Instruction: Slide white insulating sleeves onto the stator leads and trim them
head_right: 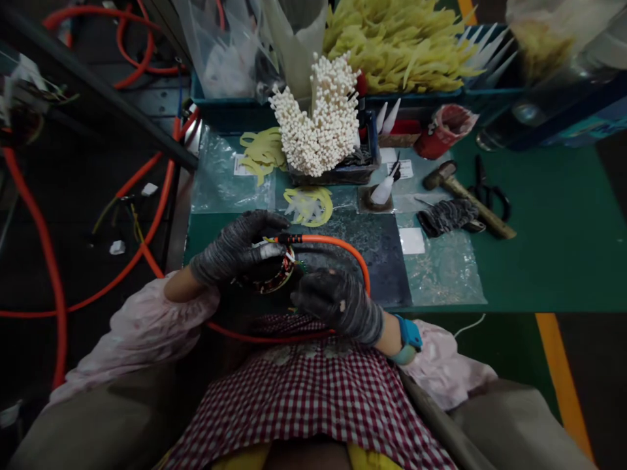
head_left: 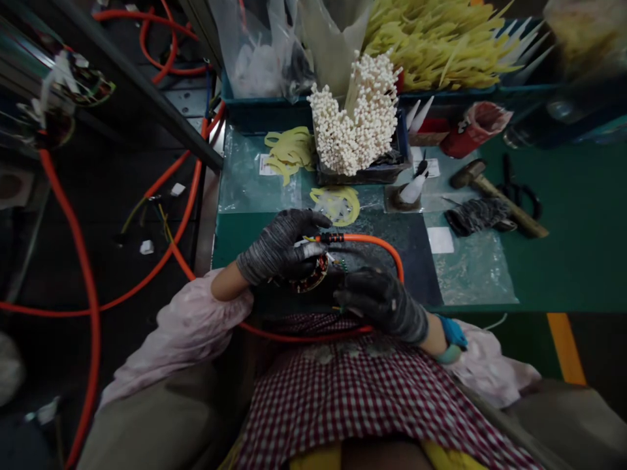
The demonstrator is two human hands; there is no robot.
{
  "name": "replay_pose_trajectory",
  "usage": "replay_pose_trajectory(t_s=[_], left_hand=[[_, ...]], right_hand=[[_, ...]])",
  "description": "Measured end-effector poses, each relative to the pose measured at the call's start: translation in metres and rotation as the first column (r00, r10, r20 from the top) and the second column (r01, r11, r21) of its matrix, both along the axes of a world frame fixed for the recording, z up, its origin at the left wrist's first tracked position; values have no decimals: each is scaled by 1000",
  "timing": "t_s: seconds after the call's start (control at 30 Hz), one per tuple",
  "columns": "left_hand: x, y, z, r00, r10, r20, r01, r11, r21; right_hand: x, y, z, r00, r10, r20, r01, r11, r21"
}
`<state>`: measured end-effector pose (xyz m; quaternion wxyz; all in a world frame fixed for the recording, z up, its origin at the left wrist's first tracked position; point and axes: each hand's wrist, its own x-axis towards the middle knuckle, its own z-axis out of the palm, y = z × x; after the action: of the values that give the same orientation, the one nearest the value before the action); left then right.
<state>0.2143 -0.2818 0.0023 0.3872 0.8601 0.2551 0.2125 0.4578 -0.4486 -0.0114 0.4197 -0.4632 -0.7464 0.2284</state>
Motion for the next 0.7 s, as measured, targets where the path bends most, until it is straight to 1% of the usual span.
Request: replay_pose_trajectory(t_s=[0.03,0.07,0.1,0.17,0.2,0.23,0.27,0.3,0.33,0.37,0.4,0.47,0.53,0.57,0.6,0.63,0.67,0.7], left_hand=[[0,-4,2,1000,19,-5,-19,996,90],[0,-9,4,1000,31,-3,-30,979,201],[0,-15,7,999,36,4,-35,947,319],[1,-32,11,999,24,33,-38,852,522],[2,-41,13,999,18,44,-40,809,586],[4,-50,13,998,20,54,-49,780,624],[6,-58,12,997,31,66,-66,767,638],[9,-66,10,995,49,85,-92,769,633],[12,-73,8,992,72,108,-123,784,609],[15,-80,5,985,103,139,-165,804,572],[18,-85,2,974,138,182,-216,818,534],[20,-92,-2,940,221,258,-324,815,480],[14,-88,-2,917,256,306,-376,811,448],[8,-79,-1,918,261,298,-371,832,413],[1,-66,1,925,276,260,-358,863,356],[-6,-48,4,934,285,215,-339,896,287],[-11,-26,7,939,332,92,-344,918,197],[-13,-1,9,926,378,-1,-373,914,161]], right_hand=[[-2,-4,2,1000,8,6,-8,999,50],[-2,-7,5,1000,6,3,-6,996,90],[0,-9,9,1000,-8,-6,8,993,115],[6,-13,16,997,-78,-27,80,993,90],[9,-14,20,995,-97,-29,99,993,69],[11,-14,22,994,-104,-27,106,993,58],[12,-13,24,994,-110,-26,112,992,55],[11,-11,25,993,-112,-34,114,992,53],[9,-8,24,990,-124,-62,127,991,47],[5,-4,23,979,-168,-116,173,984,35],[-1,1,20,953,-239,-187,246,969,20],[-17,13,12,859,-405,-315,420,907,-22],[-33,24,2,759,-528,-381,543,836,-78],[-39,28,-3,733,-549,-402,557,823,-110],[-45,31,-9,720,-545,-430,541,828,-144],[-48,32,-13,706,-531,-469,510,840,-184],[-50,32,-16,697,-509,-505,467,857,-220],[-50,32,-19,699,-484,-526,419,874,-247]])
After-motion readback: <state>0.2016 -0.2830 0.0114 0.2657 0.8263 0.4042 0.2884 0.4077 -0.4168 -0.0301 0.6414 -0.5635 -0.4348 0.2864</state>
